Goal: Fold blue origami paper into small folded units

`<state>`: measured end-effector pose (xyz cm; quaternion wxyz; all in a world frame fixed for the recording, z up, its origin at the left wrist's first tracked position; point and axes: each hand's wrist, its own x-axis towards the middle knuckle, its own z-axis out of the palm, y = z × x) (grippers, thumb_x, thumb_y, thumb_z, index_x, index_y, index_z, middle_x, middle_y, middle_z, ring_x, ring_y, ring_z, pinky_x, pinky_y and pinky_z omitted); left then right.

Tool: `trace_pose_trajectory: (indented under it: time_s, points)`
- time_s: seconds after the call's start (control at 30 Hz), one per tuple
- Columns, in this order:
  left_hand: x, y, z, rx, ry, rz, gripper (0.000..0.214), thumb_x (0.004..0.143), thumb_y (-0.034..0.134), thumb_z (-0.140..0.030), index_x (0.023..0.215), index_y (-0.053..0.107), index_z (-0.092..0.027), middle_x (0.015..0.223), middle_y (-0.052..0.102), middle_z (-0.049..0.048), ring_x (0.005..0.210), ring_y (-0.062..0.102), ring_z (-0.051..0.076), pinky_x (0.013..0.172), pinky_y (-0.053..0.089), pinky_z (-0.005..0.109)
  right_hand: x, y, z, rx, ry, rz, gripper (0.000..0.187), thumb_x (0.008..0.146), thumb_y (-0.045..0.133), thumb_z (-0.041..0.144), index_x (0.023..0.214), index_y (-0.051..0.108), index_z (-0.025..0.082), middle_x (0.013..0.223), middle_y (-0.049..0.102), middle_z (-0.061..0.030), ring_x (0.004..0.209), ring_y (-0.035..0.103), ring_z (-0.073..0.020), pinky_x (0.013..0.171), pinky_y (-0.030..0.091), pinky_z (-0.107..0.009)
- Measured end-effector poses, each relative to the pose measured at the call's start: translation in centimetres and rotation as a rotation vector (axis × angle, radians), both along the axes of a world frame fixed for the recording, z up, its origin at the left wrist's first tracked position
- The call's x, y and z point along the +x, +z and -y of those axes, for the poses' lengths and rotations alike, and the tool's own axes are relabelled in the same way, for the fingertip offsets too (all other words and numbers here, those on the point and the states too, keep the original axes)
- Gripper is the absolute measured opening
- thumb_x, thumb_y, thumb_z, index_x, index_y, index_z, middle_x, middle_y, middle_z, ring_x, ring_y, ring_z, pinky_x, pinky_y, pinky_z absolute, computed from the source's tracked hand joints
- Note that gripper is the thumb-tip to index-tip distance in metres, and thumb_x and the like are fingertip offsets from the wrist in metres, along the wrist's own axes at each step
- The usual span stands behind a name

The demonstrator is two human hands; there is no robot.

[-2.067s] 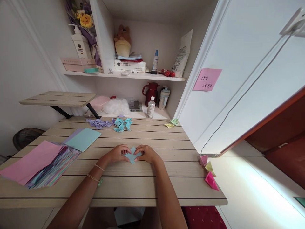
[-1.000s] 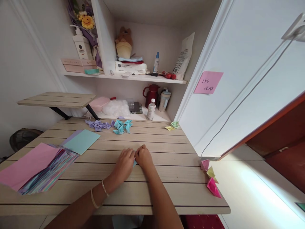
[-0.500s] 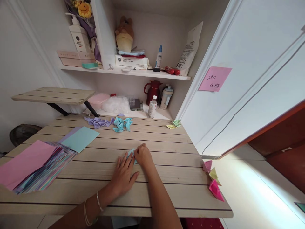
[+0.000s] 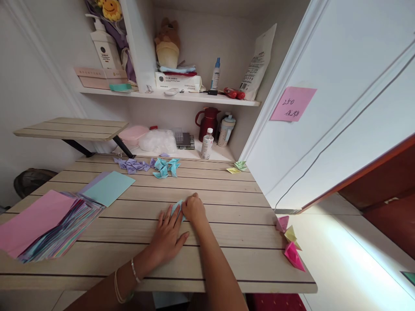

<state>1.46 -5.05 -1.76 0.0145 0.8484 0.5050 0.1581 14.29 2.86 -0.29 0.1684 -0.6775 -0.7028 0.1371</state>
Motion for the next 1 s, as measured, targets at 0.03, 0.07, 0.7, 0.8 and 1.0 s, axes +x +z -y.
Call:
trace_pose_trajectory:
  time_s: [0.03,0.07,0.7,0.8,1.0]
  points:
    - [0.0,0.0,0.0,0.004,-0.002,0.000,0.064,0.085,0.033,-0.046,0.140,0.022,-0.015,0.147,0.021,0.0107,0.134,0.010,0.032,0.104,0.013,0.054,0.0,0.0,0.0,-0.003,-0.001,0.000,0.027,0.082,0.045,0.026,0.075,0.065,0.009,0.087,0.058,-0.0160,0.074,0.060,-0.0194,0.072,0.042,-0.028]
    - [0.0,0.1,0.0,0.005,-0.004,-0.002,0.064,0.085,0.033,-0.046,0.140,0.021,-0.015,0.147,0.020,0.0109,0.134,0.010,0.032,0.104,0.013,0.054,-0.1,0.0,0.0,-0.008,-0.005,-0.001,0.028,0.082,0.045,0.027,0.075,0.065,0.009,0.087,0.058,-0.0163,0.075,0.060,-0.0200,0.072,0.042,-0.029]
    - [-0.1,0.8,0.0,-0.033,-0.014,-0.033,0.063,0.084,0.032,-0.048,0.138,0.028,-0.015,0.146,0.021,0.0115,0.134,0.010,0.033,0.104,0.011,0.055,-0.6,-0.5,0.3,0.051,-0.043,0.016,0.025,0.083,0.044,0.024,0.085,0.063,0.007,0.089,0.058,-0.0174,0.084,0.058,-0.0217,0.076,0.042,-0.029]
    - [-0.1,0.8,0.0,-0.016,-0.005,-0.041,0.063,0.084,0.034,-0.048,0.138,0.029,-0.016,0.146,0.022,0.0113,0.134,0.009,0.035,0.102,0.008,0.059,-0.5,-0.8,0.4,0.093,-0.057,-0.039,0.022,0.082,0.047,0.025,0.087,0.060,0.008,0.089,0.057,-0.0167,0.086,0.057,-0.0221,0.076,0.042,-0.030]
    - [-0.2,1.2,0.0,0.008,0.002,-0.054,0.063,0.083,0.034,-0.053,0.134,0.037,-0.017,0.144,0.028,0.0116,0.132,0.013,0.036,0.101,0.008,0.062,1.8,-0.6,0.5,0.205,-0.029,-0.231,0.016,0.081,0.050,0.026,0.091,0.056,0.015,0.090,0.056,-0.0100,0.086,0.055,-0.0195,0.079,0.042,-0.029]
